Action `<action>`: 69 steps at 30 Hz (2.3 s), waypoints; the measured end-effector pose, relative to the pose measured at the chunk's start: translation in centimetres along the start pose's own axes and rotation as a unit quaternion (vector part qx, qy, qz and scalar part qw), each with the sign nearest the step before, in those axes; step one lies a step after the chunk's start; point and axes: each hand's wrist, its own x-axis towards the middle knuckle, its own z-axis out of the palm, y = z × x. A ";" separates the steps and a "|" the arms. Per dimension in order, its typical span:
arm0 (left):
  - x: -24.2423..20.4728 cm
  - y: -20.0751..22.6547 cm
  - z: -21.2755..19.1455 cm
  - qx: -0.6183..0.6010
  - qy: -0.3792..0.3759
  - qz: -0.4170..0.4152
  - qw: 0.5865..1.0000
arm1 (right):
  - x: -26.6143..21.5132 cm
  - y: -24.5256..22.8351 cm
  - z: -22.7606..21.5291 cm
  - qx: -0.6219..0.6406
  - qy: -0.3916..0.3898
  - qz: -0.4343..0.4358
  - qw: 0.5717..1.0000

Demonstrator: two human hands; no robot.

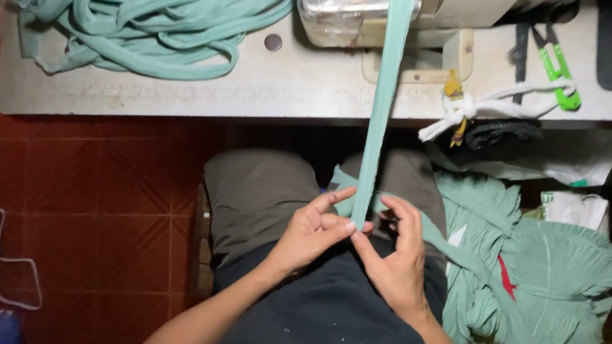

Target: The person is sewing long strips of green fabric using an overlock sewing machine, involving picking up, aligning, and feeding the material.

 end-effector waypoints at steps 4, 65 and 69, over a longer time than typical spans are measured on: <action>0.4 -0.2 -1.1 0.038 -0.024 0.023 0.999 | 0.4 0.5 -0.2 0.075 -0.068 -0.028 0.994; 15.1 17.7 -0.1 0.680 0.077 0.560 0.467 | 20.6 -0.9 0.6 0.278 0.032 0.035 0.959; 15.8 17.7 -0.2 0.681 0.081 0.557 0.468 | 21.3 -2.1 0.5 0.251 0.050 0.020 0.966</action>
